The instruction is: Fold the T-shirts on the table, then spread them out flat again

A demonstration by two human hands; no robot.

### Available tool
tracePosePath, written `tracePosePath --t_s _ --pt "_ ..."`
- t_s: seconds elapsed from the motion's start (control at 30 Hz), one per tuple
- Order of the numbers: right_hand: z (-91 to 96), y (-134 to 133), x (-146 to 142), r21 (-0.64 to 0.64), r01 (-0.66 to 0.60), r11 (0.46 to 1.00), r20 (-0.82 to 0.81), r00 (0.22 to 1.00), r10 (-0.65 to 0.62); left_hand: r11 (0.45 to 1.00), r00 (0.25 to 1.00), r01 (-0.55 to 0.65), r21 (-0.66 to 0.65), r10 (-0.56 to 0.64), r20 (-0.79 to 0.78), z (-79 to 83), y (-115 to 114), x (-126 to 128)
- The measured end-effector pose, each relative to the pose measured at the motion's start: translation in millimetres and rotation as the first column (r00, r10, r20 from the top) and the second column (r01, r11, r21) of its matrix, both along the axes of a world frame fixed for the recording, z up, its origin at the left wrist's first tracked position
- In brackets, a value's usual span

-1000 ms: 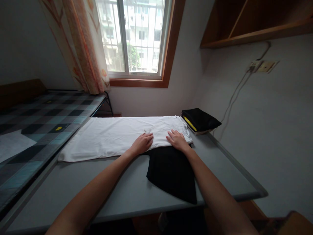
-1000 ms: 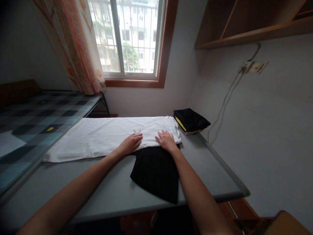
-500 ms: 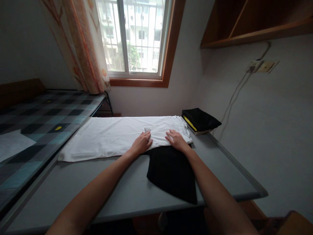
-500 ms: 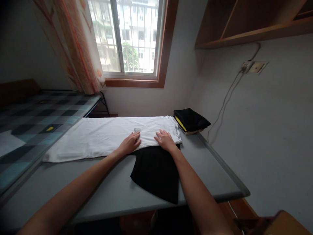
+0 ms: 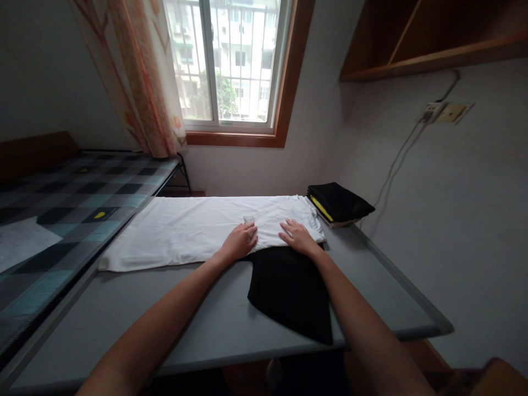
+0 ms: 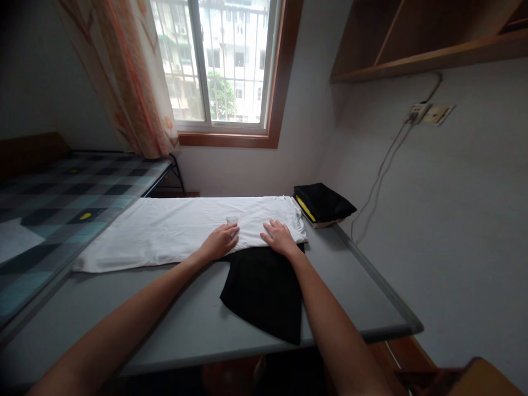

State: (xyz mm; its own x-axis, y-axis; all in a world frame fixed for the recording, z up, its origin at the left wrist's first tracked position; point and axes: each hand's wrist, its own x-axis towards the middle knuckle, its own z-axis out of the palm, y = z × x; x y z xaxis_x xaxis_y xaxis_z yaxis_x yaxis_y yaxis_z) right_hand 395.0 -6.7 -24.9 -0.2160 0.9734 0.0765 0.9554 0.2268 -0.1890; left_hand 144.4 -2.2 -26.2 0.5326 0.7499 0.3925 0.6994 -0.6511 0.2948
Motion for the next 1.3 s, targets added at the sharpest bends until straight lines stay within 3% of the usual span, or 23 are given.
tracePosePath --t_s 0.37,0.73,0.83,1.0,1.3 --pt "-1.6 1 1 0.018 -0.003 1.0 -0.031 1.0 0.003 1.0 1.0 -0.014 0.016 0.015 -0.026 -0.4 0 1" --pt "5.3 0 -10 0.152 0.058 0.987 -0.047 0.998 -0.051 1.0 0.999 -0.016 0.02 0.016 -0.029 -1.4 1 1" --pt "16.4 11 -28 0.181 0.056 0.982 -0.014 0.998 -0.054 0.999 0.999 -0.025 0.019 0.025 -0.021 -0.9 1 2" --pt "33.5 46 -56 0.119 0.033 0.992 0.055 0.998 -0.04 0.999 0.999 -0.027 0.03 0.028 -0.023 -2.5 2 2" --pt "39.6 76 -78 0.029 0.108 0.994 0.089 0.99 -0.111 0.999 1.0 -0.012 0.043 0.012 -0.012 -1.3 3 4"
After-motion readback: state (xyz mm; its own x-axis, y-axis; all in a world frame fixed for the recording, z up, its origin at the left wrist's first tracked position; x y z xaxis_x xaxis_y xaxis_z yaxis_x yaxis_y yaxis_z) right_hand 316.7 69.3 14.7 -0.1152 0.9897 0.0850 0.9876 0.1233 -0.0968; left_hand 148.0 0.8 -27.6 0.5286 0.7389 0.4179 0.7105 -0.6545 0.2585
